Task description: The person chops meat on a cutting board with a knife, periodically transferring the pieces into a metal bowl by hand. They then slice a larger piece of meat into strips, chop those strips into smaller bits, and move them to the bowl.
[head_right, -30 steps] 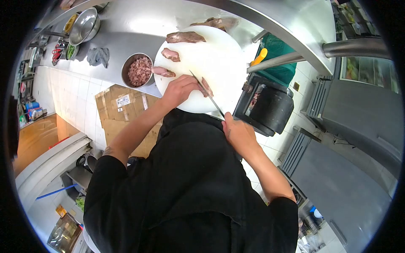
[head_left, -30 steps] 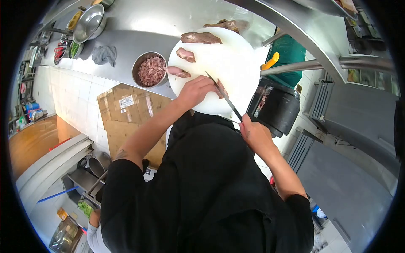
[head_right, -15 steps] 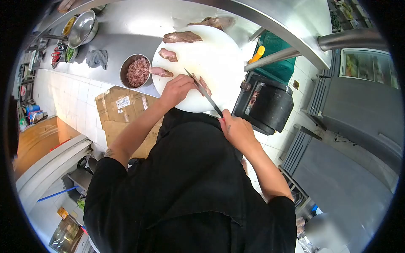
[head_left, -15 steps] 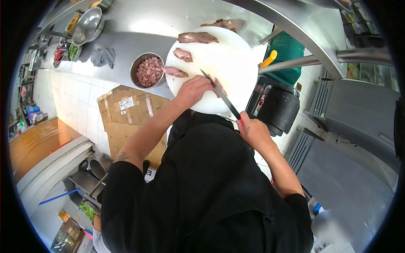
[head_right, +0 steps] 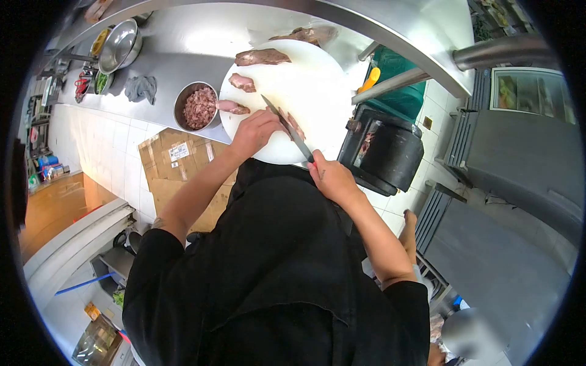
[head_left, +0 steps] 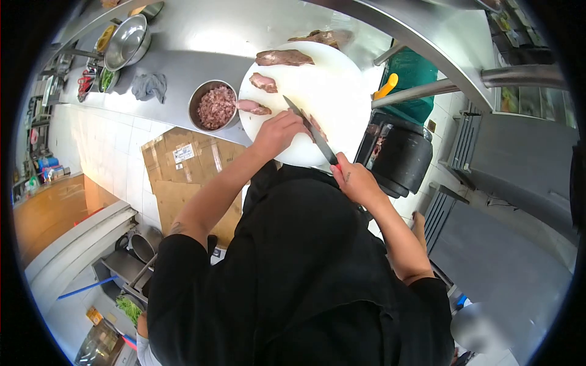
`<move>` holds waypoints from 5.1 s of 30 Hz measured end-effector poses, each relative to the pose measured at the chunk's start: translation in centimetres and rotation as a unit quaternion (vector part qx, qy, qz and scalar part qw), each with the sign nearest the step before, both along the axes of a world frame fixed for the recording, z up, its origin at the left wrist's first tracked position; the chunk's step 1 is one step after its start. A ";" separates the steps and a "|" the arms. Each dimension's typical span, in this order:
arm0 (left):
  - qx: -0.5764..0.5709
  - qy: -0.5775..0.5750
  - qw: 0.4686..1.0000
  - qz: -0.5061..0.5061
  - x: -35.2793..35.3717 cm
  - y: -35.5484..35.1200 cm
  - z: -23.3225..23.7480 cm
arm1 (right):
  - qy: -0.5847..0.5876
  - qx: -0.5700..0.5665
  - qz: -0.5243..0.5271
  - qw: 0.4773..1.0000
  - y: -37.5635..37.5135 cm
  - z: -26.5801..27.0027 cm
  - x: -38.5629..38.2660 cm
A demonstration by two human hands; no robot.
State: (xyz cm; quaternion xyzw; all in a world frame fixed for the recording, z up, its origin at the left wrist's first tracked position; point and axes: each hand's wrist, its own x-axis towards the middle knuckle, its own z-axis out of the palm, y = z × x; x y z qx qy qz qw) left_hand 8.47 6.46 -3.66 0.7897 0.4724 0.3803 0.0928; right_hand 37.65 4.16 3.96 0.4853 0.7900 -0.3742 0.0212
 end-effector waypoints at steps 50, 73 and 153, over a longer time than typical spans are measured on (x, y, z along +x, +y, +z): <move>-0.170 0.070 0.978 -0.098 3.2 1.5 4.3 | 0.116 0.057 -0.225 0.966 -3.9 0.3 6.3; -0.181 0.113 0.975 0.066 -12.7 0.7 3.6 | 0.098 0.038 -0.203 0.973 -3.0 -1.1 5.2; -0.047 -0.057 0.996 0.057 1.3 -2.2 -0.6 | -0.058 0.050 0.057 0.995 -0.4 1.0 0.7</move>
